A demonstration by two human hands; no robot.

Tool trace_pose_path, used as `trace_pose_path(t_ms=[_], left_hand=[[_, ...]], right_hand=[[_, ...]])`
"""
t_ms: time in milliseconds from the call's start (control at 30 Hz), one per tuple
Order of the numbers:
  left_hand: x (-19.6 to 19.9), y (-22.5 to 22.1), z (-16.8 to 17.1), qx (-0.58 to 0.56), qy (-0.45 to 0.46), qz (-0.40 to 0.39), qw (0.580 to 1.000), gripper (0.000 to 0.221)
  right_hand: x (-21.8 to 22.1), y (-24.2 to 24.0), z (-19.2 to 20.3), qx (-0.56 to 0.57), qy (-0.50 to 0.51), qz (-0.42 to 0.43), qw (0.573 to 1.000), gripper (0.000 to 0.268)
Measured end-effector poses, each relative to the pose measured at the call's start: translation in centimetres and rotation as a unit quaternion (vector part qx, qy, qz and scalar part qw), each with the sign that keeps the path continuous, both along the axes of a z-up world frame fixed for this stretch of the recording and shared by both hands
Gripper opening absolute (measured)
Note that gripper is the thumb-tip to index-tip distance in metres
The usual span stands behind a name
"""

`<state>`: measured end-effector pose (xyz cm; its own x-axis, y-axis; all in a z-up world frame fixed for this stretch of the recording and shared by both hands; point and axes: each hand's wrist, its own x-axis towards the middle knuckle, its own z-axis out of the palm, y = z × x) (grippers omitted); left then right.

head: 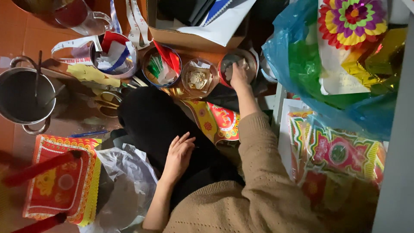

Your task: Decorating a traditional red paper horse with gold and green paper elements using glue and a brush.

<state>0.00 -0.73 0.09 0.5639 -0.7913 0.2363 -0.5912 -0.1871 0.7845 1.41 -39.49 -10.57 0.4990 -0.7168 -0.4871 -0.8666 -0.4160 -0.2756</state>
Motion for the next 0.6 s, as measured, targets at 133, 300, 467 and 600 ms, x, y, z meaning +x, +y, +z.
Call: trace_pose_path(t_ms=[133, 300, 467, 600], left_hand=[[0.1, -0.2, 0.6, 0.006, 0.002, 0.001, 1.000, 0.001], [0.2, -0.3, 0.7, 0.016, 0.005, -0.005, 1.000, 0.001], [0.1, -0.3, 1.2, 0.015, 0.008, -0.003, 1.000, 0.001], [0.1, -0.4, 1.2, 0.018, -0.003, -0.002, 1.000, 0.003]], right_hand=[[0.6, -2.8, -0.5, 0.011, -0.102, -0.207, 0.973, 0.040], [-1.3, -7.9, -6.8, 0.013, -0.162, -0.313, 0.936, 0.048], [-1.9, -0.6, 4.7, -0.103, 0.054, 0.141, 0.983, 0.032], [-3.0, -0.9, 0.4, -0.007, 0.094, 0.159, 0.983, 0.033]])
